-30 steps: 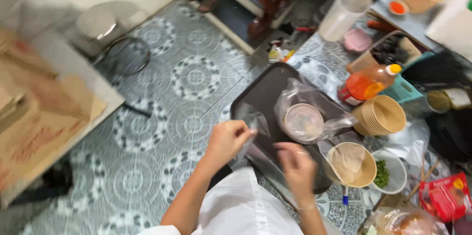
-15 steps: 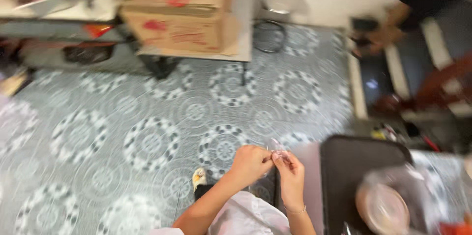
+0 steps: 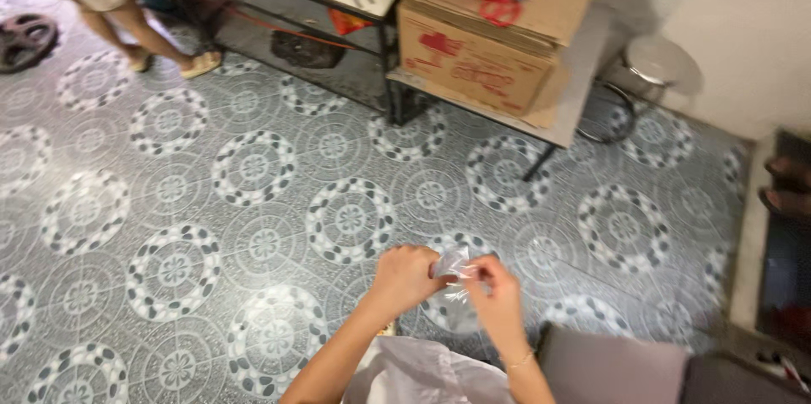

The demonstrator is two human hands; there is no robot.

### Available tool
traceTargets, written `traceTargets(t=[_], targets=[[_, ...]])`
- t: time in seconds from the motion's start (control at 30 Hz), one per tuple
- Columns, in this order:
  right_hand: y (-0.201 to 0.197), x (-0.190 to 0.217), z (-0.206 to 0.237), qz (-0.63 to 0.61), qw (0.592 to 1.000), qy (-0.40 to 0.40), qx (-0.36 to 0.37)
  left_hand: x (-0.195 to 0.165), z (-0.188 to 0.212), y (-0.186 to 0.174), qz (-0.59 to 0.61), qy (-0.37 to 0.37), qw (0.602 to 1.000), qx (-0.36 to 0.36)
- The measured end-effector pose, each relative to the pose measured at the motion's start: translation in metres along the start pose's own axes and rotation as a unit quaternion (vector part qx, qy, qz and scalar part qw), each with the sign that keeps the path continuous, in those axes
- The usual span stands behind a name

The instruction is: The person ladles cooked noodles, meat, and vegetables from a pot into a paper bowl using a skimmer, then pours hot broth over the ingredients from a pot. They carry the bowl to a side table, add chopped herbs, cover the bowl with a lid and plastic wrap, then return to the stove to pour broth into a plastic bag and tie it closed.

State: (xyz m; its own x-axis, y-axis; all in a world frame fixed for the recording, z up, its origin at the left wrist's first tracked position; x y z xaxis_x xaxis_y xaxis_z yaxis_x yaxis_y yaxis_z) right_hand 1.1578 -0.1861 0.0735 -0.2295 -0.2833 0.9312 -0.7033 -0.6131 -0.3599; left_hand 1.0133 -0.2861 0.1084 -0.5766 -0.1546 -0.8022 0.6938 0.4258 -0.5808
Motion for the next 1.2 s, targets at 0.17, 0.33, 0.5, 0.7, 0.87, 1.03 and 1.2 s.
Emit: traceTargets(t=[0.17, 0.33, 0.5, 0.7, 0.87, 1.03, 1.2], targets=[[0.110, 0.044, -0.020, 0.097, 0.990, -0.067, 0.083, 0.067, -0.016, -0.097, -0.102, -0.076, 0.978, -0.167], [0.157, 0.043, -0.084, 0.272, 0.961, 0.016, 0.050, 0.132, 0.006, -0.139, -0.020, -0.136, 0.965, -0.224], [0.191, 0.050, -0.141, -0.001, 1.000, -0.005, 0.011, 0.174, -0.007, -0.113, -0.029, -0.142, 0.982, -0.124], [0.283, 0.049, -0.189, 0.112, 0.981, -0.047, 0.153, 0.286, -0.058, -0.227, -0.010, -0.263, 0.913, -0.311], [0.288, 0.084, -0.322, 0.216, 0.964, -0.154, 0.016, 0.305, -0.132, -0.199, -0.014, -0.286, 0.945, -0.158], [0.315, 0.107, -0.395, 0.127, 0.972, -0.196, 0.003, 0.349, -0.195, -0.248, 0.009, -0.267, 0.941, -0.207], [0.389, 0.070, -0.445, 0.179, 0.963, -0.084, 0.184, 0.426, -0.234, -0.349, 0.063, -0.296, 0.889, -0.343]])
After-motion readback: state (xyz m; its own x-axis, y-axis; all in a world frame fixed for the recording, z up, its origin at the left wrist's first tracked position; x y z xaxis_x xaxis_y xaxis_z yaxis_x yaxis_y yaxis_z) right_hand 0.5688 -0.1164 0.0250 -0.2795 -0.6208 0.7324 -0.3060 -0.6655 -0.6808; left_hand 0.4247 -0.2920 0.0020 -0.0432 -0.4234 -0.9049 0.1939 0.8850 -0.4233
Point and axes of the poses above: each hand's wrist, its own z-axis away from the middle knuckle, its own y-axis out of the palm, x = y × z, the point moved 9 cm from there along -z, towards the middle knuckle, and after that the axes turned 12 degrees about z, right-handed, at the moved point
